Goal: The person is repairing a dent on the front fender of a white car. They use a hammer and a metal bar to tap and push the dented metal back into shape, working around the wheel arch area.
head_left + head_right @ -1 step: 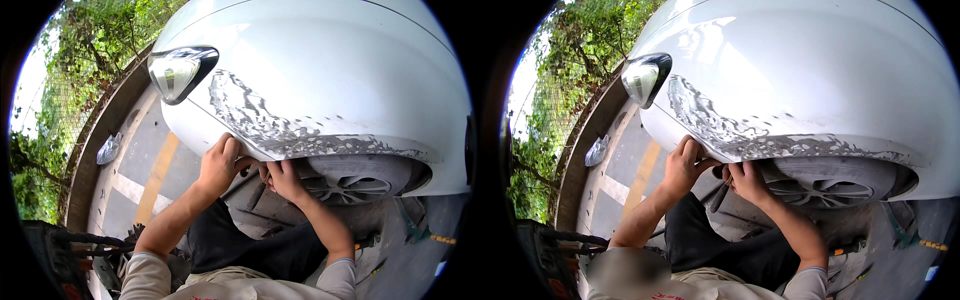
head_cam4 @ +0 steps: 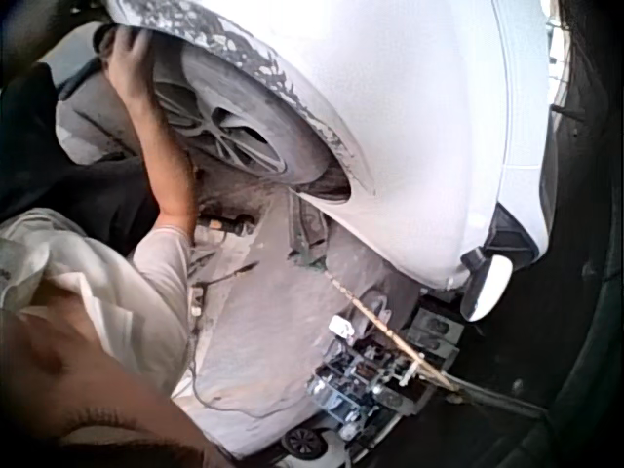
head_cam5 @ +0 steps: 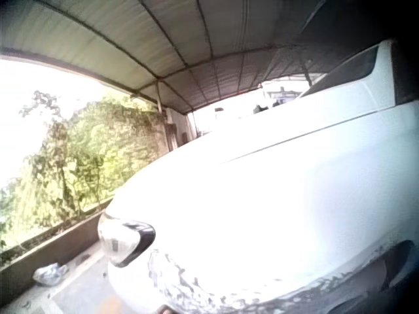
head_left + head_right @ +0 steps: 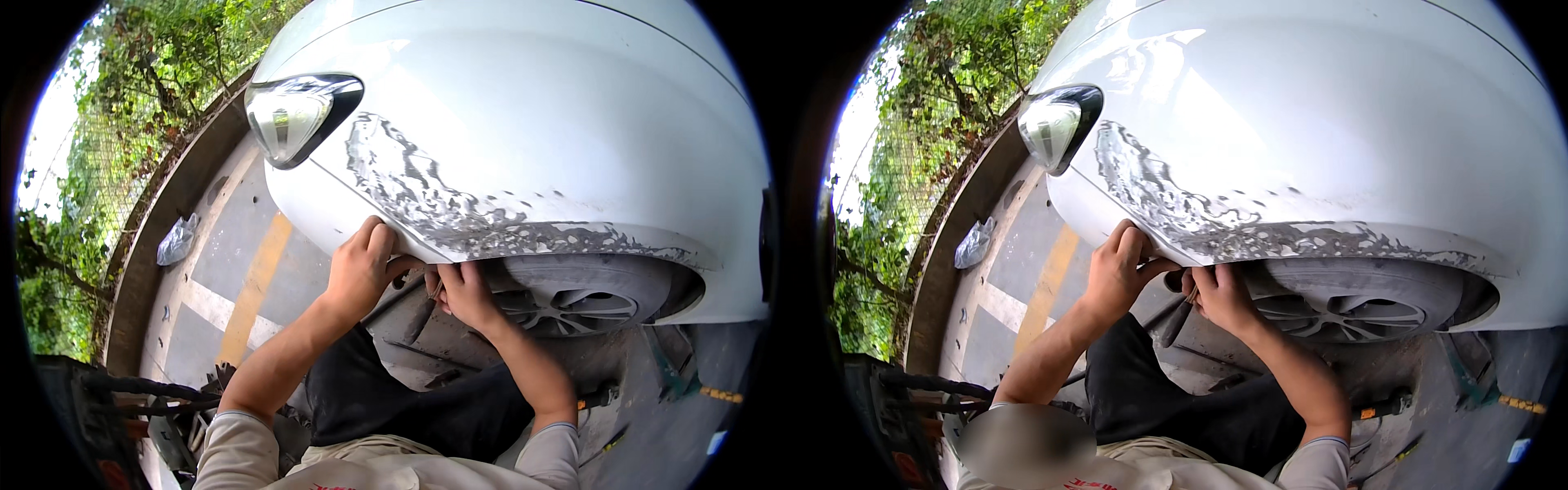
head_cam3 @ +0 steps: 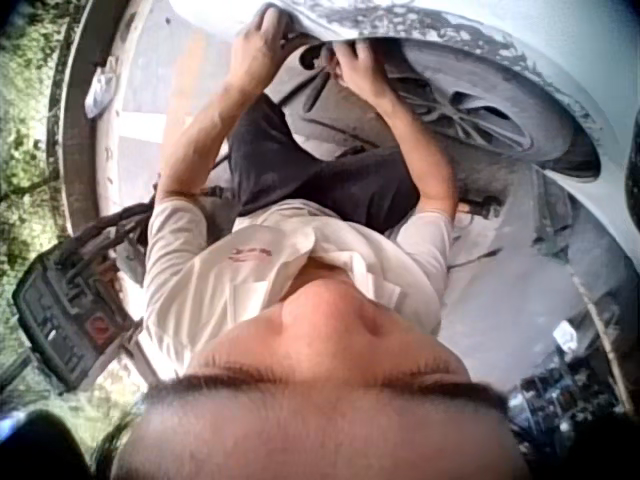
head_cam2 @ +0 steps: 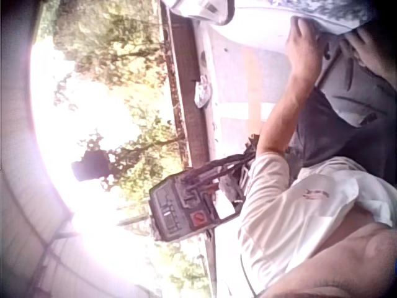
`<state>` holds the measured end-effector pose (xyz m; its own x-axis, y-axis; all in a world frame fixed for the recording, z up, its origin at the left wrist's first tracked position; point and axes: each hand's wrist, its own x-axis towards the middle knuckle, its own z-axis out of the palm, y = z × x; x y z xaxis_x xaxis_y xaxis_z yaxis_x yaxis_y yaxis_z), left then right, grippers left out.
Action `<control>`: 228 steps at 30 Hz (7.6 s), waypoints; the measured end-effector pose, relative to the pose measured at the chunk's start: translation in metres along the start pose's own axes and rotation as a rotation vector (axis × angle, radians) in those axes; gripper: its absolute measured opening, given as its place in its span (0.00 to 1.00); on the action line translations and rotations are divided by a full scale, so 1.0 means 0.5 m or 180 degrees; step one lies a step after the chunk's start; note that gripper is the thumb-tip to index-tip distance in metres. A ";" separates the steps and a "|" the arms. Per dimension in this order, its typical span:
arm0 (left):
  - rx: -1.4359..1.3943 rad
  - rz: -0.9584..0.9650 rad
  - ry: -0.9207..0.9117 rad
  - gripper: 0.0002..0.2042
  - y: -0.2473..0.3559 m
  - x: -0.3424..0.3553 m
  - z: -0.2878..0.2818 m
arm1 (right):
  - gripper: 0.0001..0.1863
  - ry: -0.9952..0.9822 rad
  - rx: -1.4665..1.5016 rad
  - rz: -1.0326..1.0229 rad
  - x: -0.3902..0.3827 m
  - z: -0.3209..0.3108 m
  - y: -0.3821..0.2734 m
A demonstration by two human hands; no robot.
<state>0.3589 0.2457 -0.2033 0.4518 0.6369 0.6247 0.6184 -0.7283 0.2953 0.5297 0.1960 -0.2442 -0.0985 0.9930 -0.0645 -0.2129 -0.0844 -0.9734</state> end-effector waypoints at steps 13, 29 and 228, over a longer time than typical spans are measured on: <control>0.0033 -0.0145 -0.0071 0.21 -0.006 -0.005 -0.004 | 0.07 -0.0331 -0.0175 -0.0609 0.021 -0.011 0.027; 0.0029 -0.0226 -0.0242 0.20 0.007 -0.003 -0.018 | 0.18 -0.1532 0.0190 -0.0184 0.026 -0.066 -0.015; 0.1861 -0.0335 -0.0967 0.17 0.104 0.039 -0.039 | 0.15 -0.1486 0.2311 -0.2272 0.016 -0.078 -0.044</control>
<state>0.3875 0.2153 -0.1615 0.4781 0.8024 0.3573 0.8773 -0.4557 -0.1505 0.5715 0.2089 -0.2319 -0.0498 0.7176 0.6947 -0.8680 0.3130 -0.3855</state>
